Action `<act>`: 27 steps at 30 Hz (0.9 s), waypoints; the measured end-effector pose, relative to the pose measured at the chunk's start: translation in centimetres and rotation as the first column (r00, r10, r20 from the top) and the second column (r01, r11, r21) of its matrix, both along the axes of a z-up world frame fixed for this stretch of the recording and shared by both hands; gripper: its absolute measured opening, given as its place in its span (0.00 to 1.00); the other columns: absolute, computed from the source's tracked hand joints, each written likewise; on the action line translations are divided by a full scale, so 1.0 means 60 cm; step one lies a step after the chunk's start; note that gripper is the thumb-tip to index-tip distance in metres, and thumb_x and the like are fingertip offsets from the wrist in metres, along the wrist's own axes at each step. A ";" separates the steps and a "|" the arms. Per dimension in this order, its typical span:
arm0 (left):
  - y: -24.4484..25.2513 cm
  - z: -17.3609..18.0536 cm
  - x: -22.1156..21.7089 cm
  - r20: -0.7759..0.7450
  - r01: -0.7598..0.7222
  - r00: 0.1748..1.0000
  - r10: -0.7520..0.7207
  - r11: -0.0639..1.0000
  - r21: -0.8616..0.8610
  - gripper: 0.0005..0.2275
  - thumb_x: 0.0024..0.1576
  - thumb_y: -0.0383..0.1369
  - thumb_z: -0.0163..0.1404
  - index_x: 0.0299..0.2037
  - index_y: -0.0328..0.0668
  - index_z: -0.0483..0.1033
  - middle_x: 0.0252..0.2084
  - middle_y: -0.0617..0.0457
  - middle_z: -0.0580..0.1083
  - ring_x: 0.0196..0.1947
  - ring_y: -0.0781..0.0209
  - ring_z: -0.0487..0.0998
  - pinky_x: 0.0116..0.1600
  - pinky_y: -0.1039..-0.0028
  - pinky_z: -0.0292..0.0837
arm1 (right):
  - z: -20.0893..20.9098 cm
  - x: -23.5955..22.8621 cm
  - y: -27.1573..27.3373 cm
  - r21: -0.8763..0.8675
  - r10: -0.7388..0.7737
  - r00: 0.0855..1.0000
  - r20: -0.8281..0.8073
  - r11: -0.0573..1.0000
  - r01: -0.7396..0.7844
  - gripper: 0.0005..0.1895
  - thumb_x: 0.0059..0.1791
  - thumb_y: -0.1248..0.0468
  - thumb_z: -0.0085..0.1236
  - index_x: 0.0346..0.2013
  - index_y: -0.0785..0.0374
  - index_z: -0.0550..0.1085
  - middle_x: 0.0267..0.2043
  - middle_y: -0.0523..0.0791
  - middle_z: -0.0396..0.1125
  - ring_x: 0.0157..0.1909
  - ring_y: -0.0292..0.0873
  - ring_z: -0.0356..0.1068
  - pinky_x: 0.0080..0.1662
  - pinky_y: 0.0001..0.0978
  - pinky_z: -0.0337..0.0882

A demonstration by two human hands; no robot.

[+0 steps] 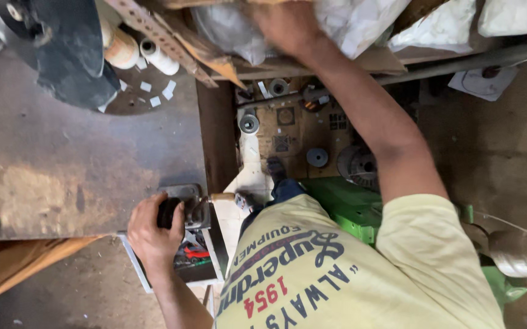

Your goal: The person retrieves a circular metal fan component and small white adhesive labels from a plastic bag. They place the fan on a workbench and repeatedly apply the labels to its outer rim by hand.

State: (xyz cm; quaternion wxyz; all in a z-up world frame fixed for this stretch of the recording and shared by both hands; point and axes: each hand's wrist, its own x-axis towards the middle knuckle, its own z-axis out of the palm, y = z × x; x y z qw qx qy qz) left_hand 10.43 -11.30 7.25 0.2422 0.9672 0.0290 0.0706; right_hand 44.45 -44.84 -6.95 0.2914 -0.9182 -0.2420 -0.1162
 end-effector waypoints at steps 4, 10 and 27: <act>-0.005 0.003 0.004 -0.013 -0.024 1.000 0.024 1.000 0.015 0.14 0.51 0.30 0.64 0.45 0.35 0.79 0.45 0.41 0.78 0.47 0.41 0.79 0.53 0.59 0.74 | 0.106 -0.047 0.020 -0.500 0.492 0.691 0.529 0.839 -0.215 0.15 0.45 0.58 0.60 0.46 0.53 0.81 0.61 0.42 0.65 0.58 0.42 0.73 0.54 0.39 0.80; 0.002 0.003 0.003 -0.059 -0.045 0.997 0.045 0.999 0.002 0.13 0.51 0.29 0.64 0.44 0.35 0.79 0.43 0.41 0.78 0.46 0.41 0.79 0.52 0.59 0.73 | 0.062 -0.013 0.024 -0.475 0.362 0.918 -0.162 0.787 -0.394 0.30 0.49 0.46 0.61 0.54 0.67 0.77 0.59 0.56 0.68 0.47 0.50 0.73 0.38 0.40 0.76; -0.008 -0.001 0.000 0.011 -0.047 0.999 0.047 0.998 -0.046 0.13 0.50 0.28 0.64 0.43 0.34 0.79 0.44 0.41 0.78 0.45 0.42 0.79 0.52 0.60 0.74 | -0.083 -0.004 -0.007 0.696 0.106 0.961 -0.256 0.710 0.107 0.08 0.59 0.65 0.52 0.42 0.60 0.79 0.41 0.46 0.77 0.42 0.41 0.76 0.42 0.40 0.78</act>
